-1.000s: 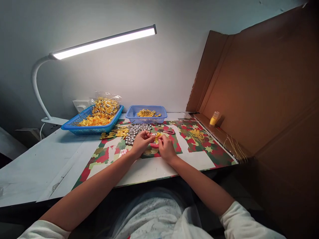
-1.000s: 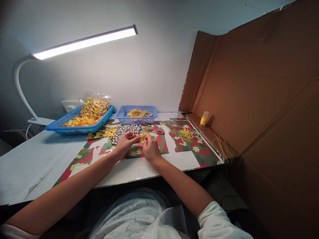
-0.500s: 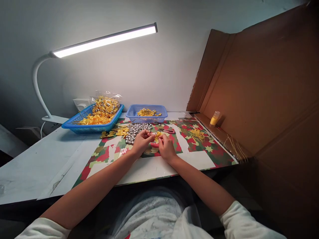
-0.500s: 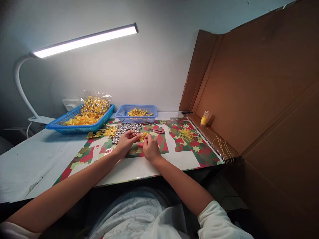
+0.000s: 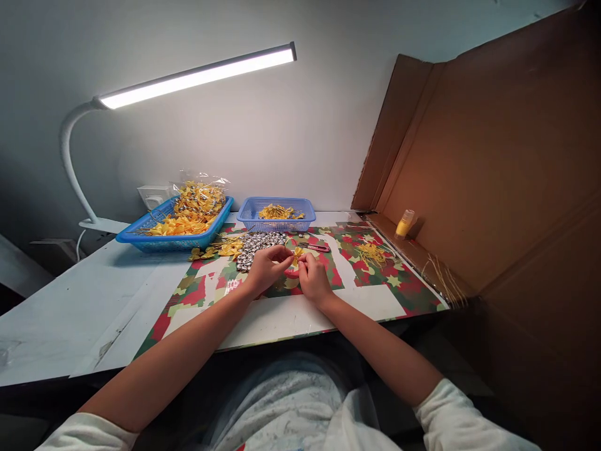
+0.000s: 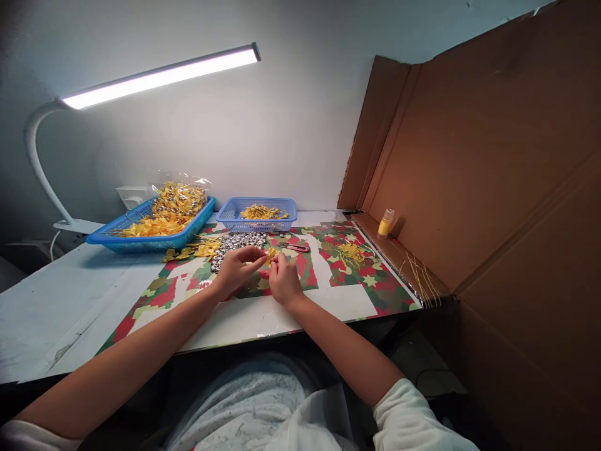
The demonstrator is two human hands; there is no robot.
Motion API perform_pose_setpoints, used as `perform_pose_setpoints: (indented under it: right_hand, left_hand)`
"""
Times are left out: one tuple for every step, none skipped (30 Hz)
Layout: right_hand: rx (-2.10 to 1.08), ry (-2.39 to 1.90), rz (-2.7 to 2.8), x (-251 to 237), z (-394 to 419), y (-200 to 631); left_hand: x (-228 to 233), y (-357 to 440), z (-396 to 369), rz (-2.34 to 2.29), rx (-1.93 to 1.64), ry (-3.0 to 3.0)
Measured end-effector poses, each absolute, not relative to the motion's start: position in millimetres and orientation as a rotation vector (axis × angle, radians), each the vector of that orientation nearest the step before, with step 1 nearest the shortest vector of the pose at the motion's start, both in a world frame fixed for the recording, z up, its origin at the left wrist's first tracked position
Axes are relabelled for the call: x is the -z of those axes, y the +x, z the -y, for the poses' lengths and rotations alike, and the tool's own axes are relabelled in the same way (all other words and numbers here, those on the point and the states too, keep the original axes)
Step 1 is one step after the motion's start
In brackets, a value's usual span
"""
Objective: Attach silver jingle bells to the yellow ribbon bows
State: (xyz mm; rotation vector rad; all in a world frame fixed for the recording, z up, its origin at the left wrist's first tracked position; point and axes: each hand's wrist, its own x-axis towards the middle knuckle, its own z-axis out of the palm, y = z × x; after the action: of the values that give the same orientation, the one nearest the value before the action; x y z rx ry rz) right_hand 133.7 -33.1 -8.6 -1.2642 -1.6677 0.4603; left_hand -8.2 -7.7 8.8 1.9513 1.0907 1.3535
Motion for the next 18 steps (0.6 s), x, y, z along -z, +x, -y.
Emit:
perform_pose_setpoints:
  right_hand:
    - [-0.461,-1.262,1.666,9.0,32.9,133.6]
    - [-0.463,-1.261,1.665,9.4,32.7,133.5]
    - [-0.463,-1.261,1.661,9.8,32.5,133.3]
    - [-0.463,-1.262,1.658,10.1,32.3,133.2]
    - [-0.462,-1.262,1.655,10.3,32.2,133.0]
    - [-0.461,-1.260,1.654,10.5,32.2,133.0]
    - [-0.460,-1.258,1.653,10.4,32.2,132.9]
    - [-0.460,-1.256,1.654,10.3,32.4,133.0]
    - [-0.459,-1.255,1.656,10.0,32.6,133.0]
    - [-0.459,-1.256,1.658,9.6,33.0,133.1]
    - [-0.460,-1.258,1.661,9.2,33.3,133.1]
    - [-0.461,-1.261,1.663,8.7,33.7,133.1]
    - [-0.462,-1.265,1.665,8.3,34.0,133.1]
    - [-0.464,-1.270,1.663,8.0,34.2,133.0]
    - [-0.466,-1.274,1.660,7.8,34.4,132.9]
    - [-0.471,-1.277,1.655,7.8,34.3,132.7]
    - [-0.479,-1.280,1.648,8.1,34.2,132.6]
    - [-0.489,-1.284,1.640,8.5,33.8,132.4]
  left_hand:
    - [-9.9,-8.2,8.4,-1.091,-1.357,1.981]
    - [-10.7,-8.1,9.0,-1.088,-1.361,1.999]
    - [-11.2,-7.9,9.5,-1.085,-1.365,2.006]
    - [-11.5,-7.7,9.7,-1.082,-1.369,2.006]
    - [-11.5,-7.5,9.7,-1.077,-1.372,2.000]
    - [-11.4,-7.3,9.5,-1.071,-1.373,1.991]
    - [-11.1,-7.1,9.2,-1.066,-1.372,1.979]
    - [-10.8,-7.1,8.8,-1.061,-1.368,1.968]
    - [-10.6,-7.1,8.5,-1.057,-1.363,1.959]
    - [-10.4,-7.1,8.1,-1.054,-1.357,1.951]
    - [-10.3,-7.1,7.8,-1.054,-1.350,1.947]
    - [-10.3,-7.2,7.6,-1.054,-1.342,1.945]
    - [-10.3,-7.2,7.5,-1.054,-1.335,1.944]
    - [-10.2,-7.2,7.4,-1.056,-1.331,1.941]
    - [-10.1,-7.1,7.3,-1.059,-1.328,1.938]
    - [-9.8,-7.0,7.2,-1.062,-1.328,1.933]
    - [-9.4,-6.8,7.0,-1.064,-1.328,1.927]
    - [-8.8,-6.5,6.8,-1.065,-1.329,1.921]
